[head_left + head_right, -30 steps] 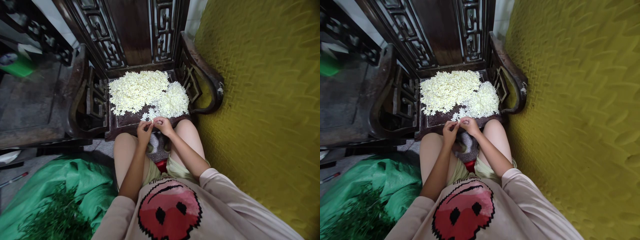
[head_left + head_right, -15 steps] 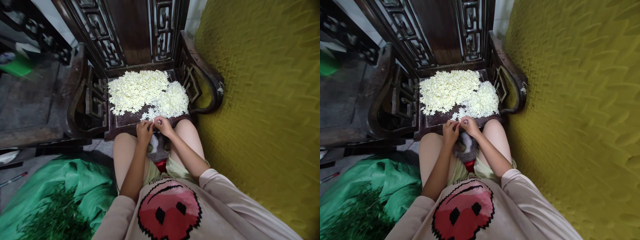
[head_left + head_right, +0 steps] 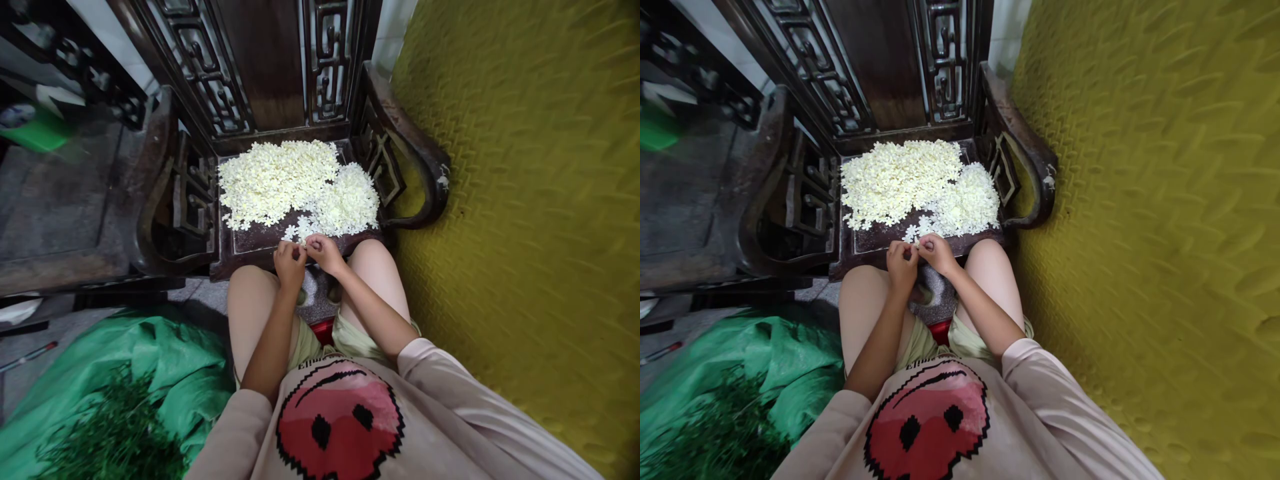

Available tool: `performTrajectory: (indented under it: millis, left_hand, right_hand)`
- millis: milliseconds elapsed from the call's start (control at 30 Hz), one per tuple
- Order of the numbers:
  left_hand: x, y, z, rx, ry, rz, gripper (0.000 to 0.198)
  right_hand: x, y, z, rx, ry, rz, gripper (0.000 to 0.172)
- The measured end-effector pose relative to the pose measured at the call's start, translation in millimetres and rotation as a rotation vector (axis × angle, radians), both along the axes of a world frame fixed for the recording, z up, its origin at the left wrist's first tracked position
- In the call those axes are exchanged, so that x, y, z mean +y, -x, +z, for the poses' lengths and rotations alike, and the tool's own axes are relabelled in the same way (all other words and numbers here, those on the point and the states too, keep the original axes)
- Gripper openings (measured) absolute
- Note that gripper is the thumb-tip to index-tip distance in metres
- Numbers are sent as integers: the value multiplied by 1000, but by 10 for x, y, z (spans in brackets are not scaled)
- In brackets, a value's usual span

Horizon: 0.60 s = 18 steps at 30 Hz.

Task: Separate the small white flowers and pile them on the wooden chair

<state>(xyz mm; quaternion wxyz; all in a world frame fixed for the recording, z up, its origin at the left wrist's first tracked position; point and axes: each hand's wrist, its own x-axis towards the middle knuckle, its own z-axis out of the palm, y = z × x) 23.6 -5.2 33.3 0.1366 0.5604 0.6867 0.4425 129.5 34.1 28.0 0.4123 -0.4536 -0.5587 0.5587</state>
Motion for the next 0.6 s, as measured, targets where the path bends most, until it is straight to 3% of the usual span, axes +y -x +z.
performTrajectory:
  millis: [400, 600]
  left_hand:
    - [7, -7, -166, -452, 62, 156, 10]
    - [10, 42, -68, -174, 34, -11, 10]
  right_hand:
    - [4, 85, 43, 183, 310, 83, 18]
    - [1, 17, 32, 209, 361, 98, 33]
